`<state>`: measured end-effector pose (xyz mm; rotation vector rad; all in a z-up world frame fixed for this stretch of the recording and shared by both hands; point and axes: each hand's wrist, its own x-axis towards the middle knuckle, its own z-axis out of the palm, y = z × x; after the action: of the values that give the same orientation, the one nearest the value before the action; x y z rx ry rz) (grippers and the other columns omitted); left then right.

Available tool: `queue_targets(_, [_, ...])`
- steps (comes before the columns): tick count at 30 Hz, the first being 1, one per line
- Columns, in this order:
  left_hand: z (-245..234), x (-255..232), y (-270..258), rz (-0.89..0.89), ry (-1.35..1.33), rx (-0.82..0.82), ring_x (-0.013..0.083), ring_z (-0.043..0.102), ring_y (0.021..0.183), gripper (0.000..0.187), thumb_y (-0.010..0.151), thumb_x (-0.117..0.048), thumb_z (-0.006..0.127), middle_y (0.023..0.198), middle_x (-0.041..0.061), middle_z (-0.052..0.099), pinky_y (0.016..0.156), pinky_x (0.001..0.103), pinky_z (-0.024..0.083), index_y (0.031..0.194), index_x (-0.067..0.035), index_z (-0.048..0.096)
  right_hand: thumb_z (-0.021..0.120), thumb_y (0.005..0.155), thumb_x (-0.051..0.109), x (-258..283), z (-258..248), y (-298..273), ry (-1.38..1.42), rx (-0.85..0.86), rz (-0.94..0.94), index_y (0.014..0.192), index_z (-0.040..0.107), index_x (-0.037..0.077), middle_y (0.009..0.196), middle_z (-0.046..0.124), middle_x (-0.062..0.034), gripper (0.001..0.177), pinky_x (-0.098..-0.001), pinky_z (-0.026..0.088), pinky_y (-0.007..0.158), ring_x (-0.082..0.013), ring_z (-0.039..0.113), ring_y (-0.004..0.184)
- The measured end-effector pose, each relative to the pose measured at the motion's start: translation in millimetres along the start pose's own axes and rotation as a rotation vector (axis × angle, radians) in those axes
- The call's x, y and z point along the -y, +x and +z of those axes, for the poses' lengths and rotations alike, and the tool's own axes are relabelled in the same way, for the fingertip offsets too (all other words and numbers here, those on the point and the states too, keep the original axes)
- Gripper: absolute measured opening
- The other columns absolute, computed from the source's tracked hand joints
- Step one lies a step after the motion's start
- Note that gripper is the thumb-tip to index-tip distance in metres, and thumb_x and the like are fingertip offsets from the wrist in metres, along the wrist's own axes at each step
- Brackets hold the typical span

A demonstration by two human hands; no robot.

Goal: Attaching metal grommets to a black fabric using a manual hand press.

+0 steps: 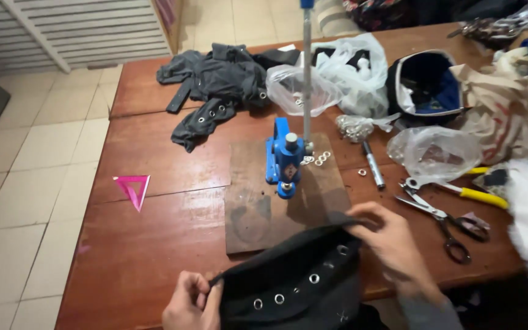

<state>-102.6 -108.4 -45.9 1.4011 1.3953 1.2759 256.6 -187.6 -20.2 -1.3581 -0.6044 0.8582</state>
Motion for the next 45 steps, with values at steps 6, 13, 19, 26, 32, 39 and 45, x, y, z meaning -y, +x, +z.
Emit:
queue_targets(6, [8,-50,24,0.353,0.534,-0.129,0.0333,0.068,0.085,0.033,0.070,-0.009,0.077,0.093,0.018,0.064,0.075,0.041,0.056,0.100,-0.003,0.064,0.087,0.074,0.009,51,53,18,-0.534,0.190,-0.152,0.108,0.074,0.007,0.105,0.079,-0.0043,0.037,-0.0317,0.056,0.089,-0.0163,0.072,0.100])
queue_targets(13, [88,-87,29,0.658,0.302,0.416,0.0306,0.069,0.110,0.036,0.087,-0.009,0.070,0.118,0.010,0.069,0.096,0.043,0.053,0.122,-0.016,0.070,0.077,0.075,0.008,67,51,-17,-1.085,0.475,-1.073,0.116,0.075,0.014,0.124,0.070,0.0007,0.041,-0.0403,0.049,0.098,-0.0218,0.065,0.117])
queue_targets(19, [100,-58,47,0.862,0.374,0.694,0.0323,0.057,0.132,0.044,0.088,-0.008,0.054,0.140,0.009,0.063,0.111,0.054,0.038,0.130,-0.011,0.065,0.077,0.078,0.017,31,2,1,-1.081,0.581,-0.959,0.101,0.074,0.019,0.120,0.071,0.0040,0.024,-0.0495,0.040,0.111,-0.0229,0.057,0.127])
queue_targets(26, [86,-40,44,0.876,0.286,0.639,0.0327,0.055,0.137,0.040,0.089,-0.011,0.064,0.143,0.012,0.062,0.112,0.056,0.038,0.130,-0.013,0.067,0.072,0.088,0.011,27,-4,21,-0.618,0.275,-0.435,0.095,0.072,0.007,0.110,0.075,-0.0032,0.008,-0.0345,0.058,0.091,-0.0232,0.074,0.105])
queue_targets(32, [84,-45,30,0.851,0.317,0.444,0.0305,0.063,0.129,0.036,0.090,-0.012,0.071,0.134,0.008,0.067,0.112,0.055,0.042,0.126,-0.013,0.069,0.075,0.088,0.015,71,23,87,-1.194,-0.072,-0.634,0.111,0.074,0.006,0.111,0.071,-0.0134,0.025,-0.0419,0.052,0.083,-0.0348,0.064,0.101])
queue_targets(39, [59,-29,14,0.848,0.325,0.296,0.0269,0.067,0.123,0.033,0.087,-0.014,0.074,0.126,0.006,0.072,0.109,0.054,0.044,0.120,-0.015,0.073,0.076,0.085,0.015,52,0,104,-1.427,0.128,-0.678,0.103,0.075,0.009,0.103,0.072,-0.0108,0.020,-0.0448,0.052,0.087,-0.0358,0.062,0.098])
queue_targets(45, [58,-39,14,0.803,0.271,0.273,0.0260,0.068,0.121,0.030,0.088,-0.013,0.075,0.124,0.005,0.073,0.109,0.053,0.045,0.118,-0.014,0.074,0.075,0.087,0.010,61,67,62,-0.892,0.092,-0.553,0.105,0.077,0.007,0.099,0.077,-0.0074,0.019,-0.0340,0.055,0.081,-0.0219,0.070,0.093])
